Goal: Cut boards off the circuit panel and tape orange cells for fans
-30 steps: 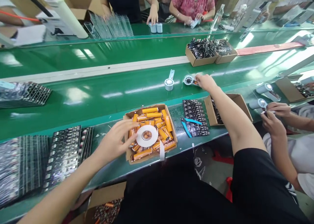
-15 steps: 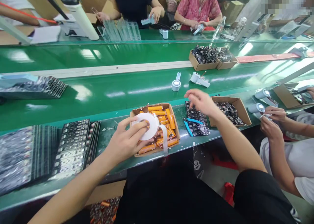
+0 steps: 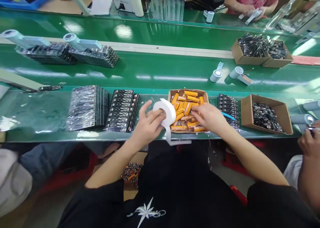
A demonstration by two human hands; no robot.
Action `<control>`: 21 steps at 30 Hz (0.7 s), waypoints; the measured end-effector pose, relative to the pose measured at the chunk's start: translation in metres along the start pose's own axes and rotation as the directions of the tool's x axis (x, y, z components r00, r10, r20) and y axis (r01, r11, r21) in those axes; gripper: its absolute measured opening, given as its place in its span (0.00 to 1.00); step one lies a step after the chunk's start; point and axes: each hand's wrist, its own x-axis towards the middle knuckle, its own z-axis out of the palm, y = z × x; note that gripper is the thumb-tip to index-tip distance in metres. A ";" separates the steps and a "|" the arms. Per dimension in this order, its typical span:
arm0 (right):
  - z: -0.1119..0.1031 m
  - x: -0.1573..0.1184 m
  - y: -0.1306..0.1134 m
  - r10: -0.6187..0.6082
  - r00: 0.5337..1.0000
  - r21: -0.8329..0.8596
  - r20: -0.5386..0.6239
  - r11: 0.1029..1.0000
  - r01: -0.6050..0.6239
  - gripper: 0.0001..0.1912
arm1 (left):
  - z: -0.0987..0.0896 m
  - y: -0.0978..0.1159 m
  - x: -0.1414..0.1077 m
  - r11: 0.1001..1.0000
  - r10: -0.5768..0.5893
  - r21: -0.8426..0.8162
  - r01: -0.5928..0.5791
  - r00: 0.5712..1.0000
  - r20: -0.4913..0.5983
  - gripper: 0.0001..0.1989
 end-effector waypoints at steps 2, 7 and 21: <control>0.008 0.028 0.008 0.096 0.988 -0.193 -0.117 0.974 -0.118 0.17 | 0.005 0.006 -0.003 0.999 0.015 -0.042 -0.015 1.000 0.002 0.17; 0.026 0.043 0.023 0.171 0.977 0.040 -0.124 0.985 -0.167 0.16 | 0.011 0.011 -0.006 0.990 0.070 -0.123 -0.066 0.997 0.032 0.20; 0.033 0.037 0.019 0.212 0.965 0.008 -0.152 0.977 -0.213 0.10 | 0.017 0.020 0.005 0.964 0.214 -0.158 -0.213 0.977 -0.012 0.18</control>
